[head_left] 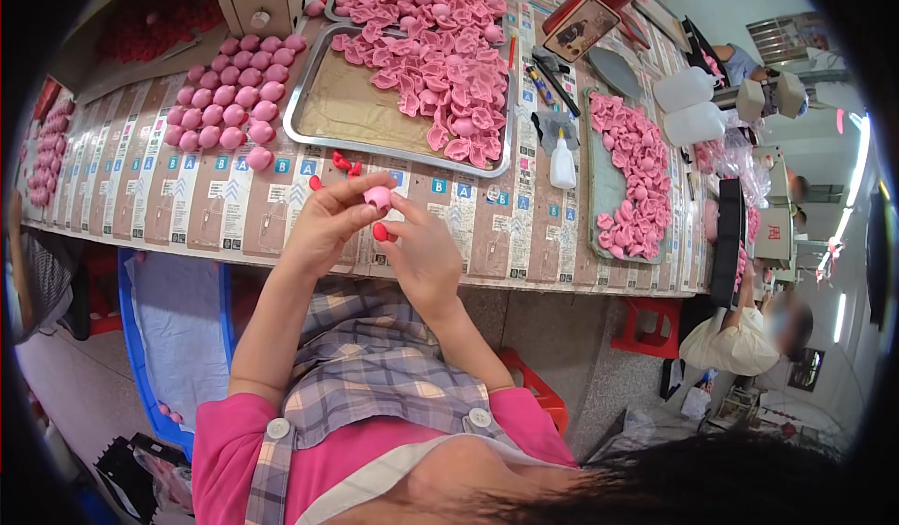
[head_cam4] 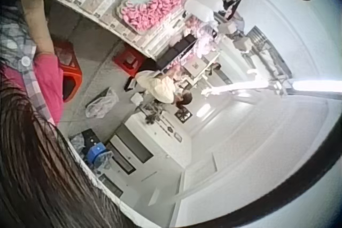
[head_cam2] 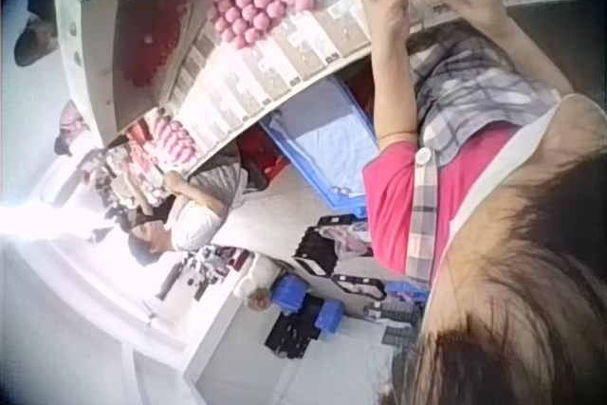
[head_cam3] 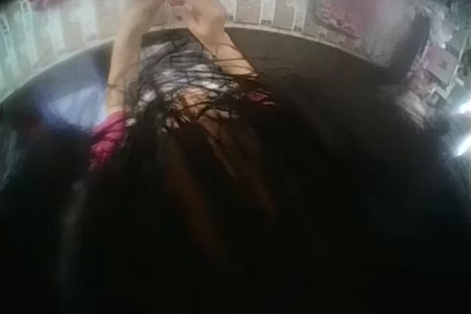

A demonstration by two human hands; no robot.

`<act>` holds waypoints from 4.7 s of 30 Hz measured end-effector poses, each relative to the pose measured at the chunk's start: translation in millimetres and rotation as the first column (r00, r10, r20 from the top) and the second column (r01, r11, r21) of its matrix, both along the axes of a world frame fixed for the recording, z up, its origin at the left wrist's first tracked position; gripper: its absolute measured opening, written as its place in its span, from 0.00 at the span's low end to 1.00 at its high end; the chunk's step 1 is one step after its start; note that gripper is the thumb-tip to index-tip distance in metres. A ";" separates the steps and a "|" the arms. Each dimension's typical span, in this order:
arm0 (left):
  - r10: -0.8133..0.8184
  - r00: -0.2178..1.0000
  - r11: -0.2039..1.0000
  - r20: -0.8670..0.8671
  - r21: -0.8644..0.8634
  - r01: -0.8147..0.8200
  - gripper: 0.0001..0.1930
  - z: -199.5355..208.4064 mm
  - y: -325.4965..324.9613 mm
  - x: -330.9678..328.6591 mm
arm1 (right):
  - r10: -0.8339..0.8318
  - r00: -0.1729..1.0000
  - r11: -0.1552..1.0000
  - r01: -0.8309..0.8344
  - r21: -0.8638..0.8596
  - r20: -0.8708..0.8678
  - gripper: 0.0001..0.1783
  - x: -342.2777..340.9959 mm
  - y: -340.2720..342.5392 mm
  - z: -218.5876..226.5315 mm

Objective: The person assembles plastic toys by fitting small components together, applying glue with a squeeze bottle, and pressing the parts together by hand.

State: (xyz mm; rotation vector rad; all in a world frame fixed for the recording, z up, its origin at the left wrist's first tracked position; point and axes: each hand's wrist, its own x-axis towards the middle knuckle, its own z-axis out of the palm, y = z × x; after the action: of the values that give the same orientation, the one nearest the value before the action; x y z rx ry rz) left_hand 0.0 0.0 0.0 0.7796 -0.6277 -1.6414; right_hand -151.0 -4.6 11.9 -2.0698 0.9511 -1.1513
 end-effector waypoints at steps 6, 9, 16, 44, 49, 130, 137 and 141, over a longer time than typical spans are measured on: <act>0.103 0.968 0.994 0.230 -0.047 -0.095 0.14 -10.7 12.5 -3.8 | -0.096 0.949 0.920 -0.031 0.390 0.301 0.08 1.7 3.2 -3.3; 0.193 0.905 0.981 0.379 -0.097 -0.168 0.13 -12.4 20.2 6.7 | -0.073 0.922 0.743 -0.204 0.638 0.380 0.07 2.2 8.4 -2.0; 0.193 0.747 0.939 0.636 -0.341 0.047 0.14 -12.6 17.1 -14.5 | -0.129 0.964 0.888 0.008 0.460 0.232 0.06 -21.1 2.1 -11.9; 0.433 0.560 0.828 0.707 -0.558 0.064 0.09 17.4 28.9 -16.5 | -0.113 0.885 0.829 -0.166 0.533 0.451 0.07 -19.0 1.9 -8.2; 0.436 0.496 0.831 0.751 -0.548 0.099 0.10 23.1 32.8 -16.1 | -0.068 0.879 0.841 -0.204 0.501 0.472 0.10 -17.7 5.5 -5.1; 0.061 0.998 0.990 0.024 0.127 -0.064 0.22 -14.6 28.3 -37.4 | -0.019 0.987 0.995 0.002 -0.105 -0.160 0.16 -28.3 -1.4 -1.6; 0.080 0.992 0.997 0.098 0.016 -0.082 0.25 -5.8 25.1 -27.5 | -0.670 0.730 0.742 0.666 -0.077 -0.135 0.11 -132.6 -106.0 2.2; 0.090 0.992 0.996 0.088 -0.001 -0.090 0.26 -4.3 24.9 -31.9 | -0.754 0.468 0.637 0.692 -0.339 -0.462 0.20 -163.0 -147.2 -24.1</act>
State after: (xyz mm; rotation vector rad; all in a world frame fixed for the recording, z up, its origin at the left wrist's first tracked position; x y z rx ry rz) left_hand -31.9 24.9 -4.3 0.8738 -0.6434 -1.5324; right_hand -314.0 -151.8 -12.2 -2.1717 2.3066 -0.9307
